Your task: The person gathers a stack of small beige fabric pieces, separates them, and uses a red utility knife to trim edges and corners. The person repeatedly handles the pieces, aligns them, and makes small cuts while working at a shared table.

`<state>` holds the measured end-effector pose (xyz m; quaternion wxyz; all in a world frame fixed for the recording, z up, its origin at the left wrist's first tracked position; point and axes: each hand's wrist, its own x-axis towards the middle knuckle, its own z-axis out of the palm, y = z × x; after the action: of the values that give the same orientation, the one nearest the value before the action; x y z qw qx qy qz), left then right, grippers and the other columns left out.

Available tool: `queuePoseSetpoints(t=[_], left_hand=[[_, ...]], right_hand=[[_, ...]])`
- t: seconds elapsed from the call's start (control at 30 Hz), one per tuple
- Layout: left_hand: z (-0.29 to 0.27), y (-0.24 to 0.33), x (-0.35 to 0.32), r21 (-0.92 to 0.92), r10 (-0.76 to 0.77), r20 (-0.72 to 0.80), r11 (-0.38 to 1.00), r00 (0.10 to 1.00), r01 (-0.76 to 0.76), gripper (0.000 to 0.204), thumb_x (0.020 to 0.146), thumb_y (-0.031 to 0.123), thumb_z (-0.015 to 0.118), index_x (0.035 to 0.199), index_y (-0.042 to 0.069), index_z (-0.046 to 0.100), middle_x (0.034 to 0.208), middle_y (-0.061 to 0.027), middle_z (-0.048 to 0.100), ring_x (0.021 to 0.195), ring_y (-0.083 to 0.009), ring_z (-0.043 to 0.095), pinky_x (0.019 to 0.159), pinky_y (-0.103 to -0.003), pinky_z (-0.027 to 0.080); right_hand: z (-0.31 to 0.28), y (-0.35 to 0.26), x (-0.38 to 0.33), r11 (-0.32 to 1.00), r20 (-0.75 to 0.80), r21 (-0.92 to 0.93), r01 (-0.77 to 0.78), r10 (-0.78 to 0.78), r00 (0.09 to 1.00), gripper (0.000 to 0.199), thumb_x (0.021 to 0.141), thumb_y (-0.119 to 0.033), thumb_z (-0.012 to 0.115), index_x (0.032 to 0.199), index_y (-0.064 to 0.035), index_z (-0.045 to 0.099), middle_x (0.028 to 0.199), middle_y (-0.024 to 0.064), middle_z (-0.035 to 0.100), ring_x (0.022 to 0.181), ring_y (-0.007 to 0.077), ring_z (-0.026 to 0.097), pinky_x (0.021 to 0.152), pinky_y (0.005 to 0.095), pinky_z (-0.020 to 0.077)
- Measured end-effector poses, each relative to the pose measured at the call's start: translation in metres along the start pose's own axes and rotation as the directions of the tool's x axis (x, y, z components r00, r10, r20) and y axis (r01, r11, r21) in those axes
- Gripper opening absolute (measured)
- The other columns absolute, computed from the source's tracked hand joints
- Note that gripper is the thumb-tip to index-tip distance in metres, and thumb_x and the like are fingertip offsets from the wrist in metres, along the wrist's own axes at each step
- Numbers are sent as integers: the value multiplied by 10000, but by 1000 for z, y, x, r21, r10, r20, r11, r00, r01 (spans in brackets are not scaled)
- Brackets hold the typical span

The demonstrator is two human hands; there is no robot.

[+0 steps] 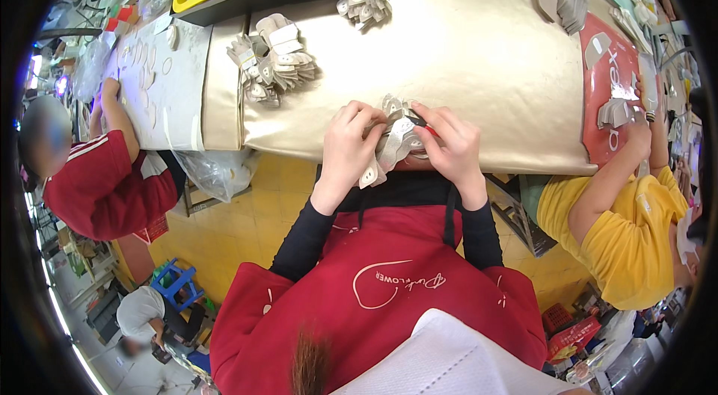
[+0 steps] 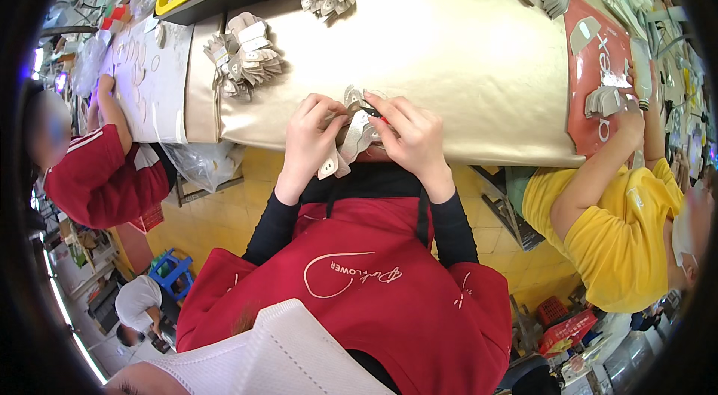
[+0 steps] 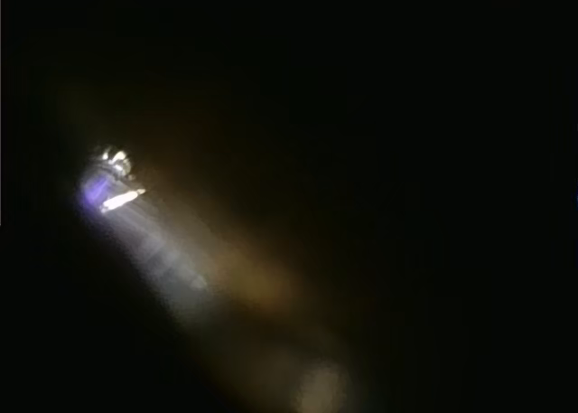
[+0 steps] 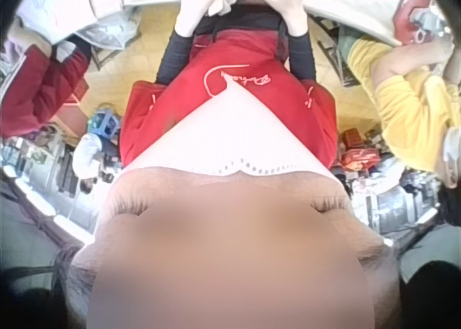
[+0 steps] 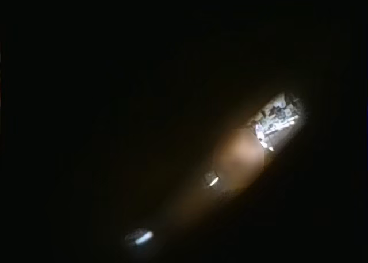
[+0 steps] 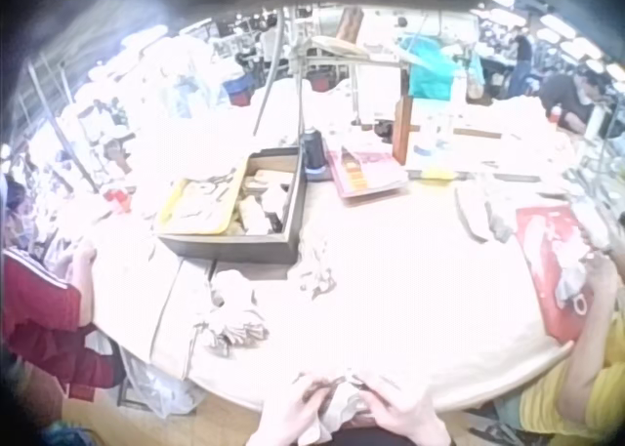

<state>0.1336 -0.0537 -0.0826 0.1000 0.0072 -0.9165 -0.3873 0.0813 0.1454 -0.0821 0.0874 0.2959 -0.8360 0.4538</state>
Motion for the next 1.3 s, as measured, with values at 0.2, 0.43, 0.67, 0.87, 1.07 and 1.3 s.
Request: queuePoseSetpoints(t=[0.2, 0.43, 0.67, 0.87, 1.07, 1.3], left_hand=[[3, -11, 1, -363, -282, 169, 873, 944, 326, 130, 874, 70, 727, 993, 28, 697, 866, -81, 655, 754, -217, 614, 715, -348, 504], [0, -15, -3, -521, -250, 185, 795, 950, 310, 169, 904, 113, 729, 1033, 5, 743, 830, -63, 652, 772, -154, 574, 694, -294, 471], [-5, -16, -2, -432, -196, 217, 859, 956, 274, 125, 878, 103, 703, 921, -9, 737, 788, -43, 642, 792, -154, 545, 681, -295, 444], [-6, -16, 2, -410, -144, 219, 884, 965, 225, 130, 837, 99, 674, 883, -8, 732, 752, -52, 632, 772, -177, 533, 675, -316, 432], [-6, -17, 1, -416, -153, 236, 876, 960, 242, 137, 828, 102, 657, 868, -7, 729, 753, -57, 636, 777, -186, 534, 684, -323, 436], [-7, -16, 2, -415, -143, 253, 877, 957, 241, 119, 823, 99, 653, 825, -5, 710, 735, -48, 625, 769, -179, 525, 677, -319, 437]], right_hand=[[8, -2, 5, 997, 21, 20, 68, -68, 997, 354, 791, -85, 754, 1143, -127, 756, 838, 44, 688, 633, 203, 645, 551, 327, 499], [11, -5, 9, 997, 77, -41, 58, -55, 996, 317, 833, -113, 742, 1150, -130, 748, 849, 36, 692, 649, 210, 654, 554, 328, 500], [14, 2, 14, 998, 87, 67, 9, -15, 996, 198, 822, -121, 764, 1012, -82, 726, 871, 78, 739, 684, 239, 705, 586, 332, 533], [0, 6, 16, 998, 209, 61, 8, -20, 978, 203, 802, -90, 784, 992, -45, 726, 852, 108, 743, 711, 234, 734, 623, 314, 557], [-5, 5, 20, 998, 231, 39, 49, -57, 971, 191, 781, -94, 787, 960, -62, 729, 827, 97, 740, 686, 230, 726, 603, 318, 541], [-5, 4, 19, 997, 218, 47, 67, -75, 973, 180, 780, -91, 781, 952, -70, 732, 806, 93, 732, 661, 234, 709, 598, 324, 532]])
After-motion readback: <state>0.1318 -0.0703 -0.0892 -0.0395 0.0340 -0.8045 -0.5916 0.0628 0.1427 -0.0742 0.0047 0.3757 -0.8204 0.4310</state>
